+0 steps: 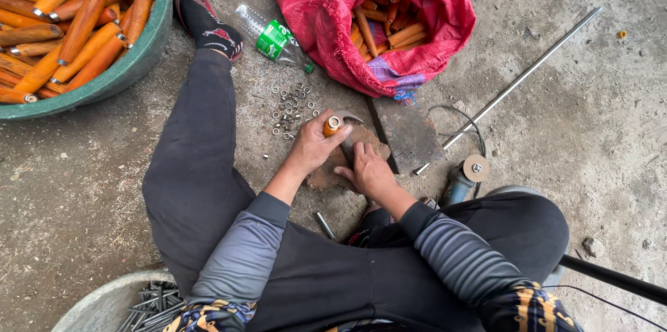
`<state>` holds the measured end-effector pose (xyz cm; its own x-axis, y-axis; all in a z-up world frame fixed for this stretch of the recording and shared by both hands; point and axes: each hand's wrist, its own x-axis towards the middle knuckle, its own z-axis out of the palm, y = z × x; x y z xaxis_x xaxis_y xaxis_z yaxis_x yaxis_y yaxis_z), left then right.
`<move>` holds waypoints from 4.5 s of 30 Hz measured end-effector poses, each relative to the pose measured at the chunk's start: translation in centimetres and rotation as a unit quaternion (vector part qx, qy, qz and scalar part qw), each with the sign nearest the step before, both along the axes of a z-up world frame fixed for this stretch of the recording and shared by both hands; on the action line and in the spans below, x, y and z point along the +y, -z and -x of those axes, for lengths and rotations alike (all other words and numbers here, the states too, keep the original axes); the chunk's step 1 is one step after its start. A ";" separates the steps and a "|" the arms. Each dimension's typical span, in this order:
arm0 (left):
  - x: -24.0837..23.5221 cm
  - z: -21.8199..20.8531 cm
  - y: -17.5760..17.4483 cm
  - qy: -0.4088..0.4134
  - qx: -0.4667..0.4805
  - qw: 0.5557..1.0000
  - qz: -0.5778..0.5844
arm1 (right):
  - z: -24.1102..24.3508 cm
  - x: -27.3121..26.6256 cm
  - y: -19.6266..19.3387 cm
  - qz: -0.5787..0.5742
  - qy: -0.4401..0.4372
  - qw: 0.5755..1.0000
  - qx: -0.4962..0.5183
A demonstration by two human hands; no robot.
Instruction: The person sits on the ground and repeatedly picks up orange cylindrical objects, inserts metal rods into them, and hammers metal washers onto the rods. Finished assemblies are placed into a green basin.
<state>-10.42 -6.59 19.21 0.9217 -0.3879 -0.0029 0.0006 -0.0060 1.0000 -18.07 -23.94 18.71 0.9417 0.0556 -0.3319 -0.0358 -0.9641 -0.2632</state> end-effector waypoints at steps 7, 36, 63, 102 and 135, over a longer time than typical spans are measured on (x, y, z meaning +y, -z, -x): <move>-0.6 0.9 1.6 -0.051 -0.041 0.997 0.045 | 0.8 -3.0 6.8 -0.059 0.057 0.993 -0.090; -4.2 0.6 6.3 0.079 -0.197 0.977 -0.015 | 8.6 -1.4 -14.5 -0.165 0.225 0.958 -0.059; -4.9 0.0 5.4 -0.007 -0.095 0.995 0.024 | 7.8 -0.8 -12.2 -0.177 0.246 0.951 -0.062; -4.4 0.5 8.3 0.085 -0.154 0.984 0.025 | 7.2 0.6 -12.7 -0.062 0.029 0.985 -0.159; -1.4 0.0 0.2 0.067 0.143 0.923 0.351 | 4.8 -0.2 -6.4 -0.360 0.378 0.845 0.114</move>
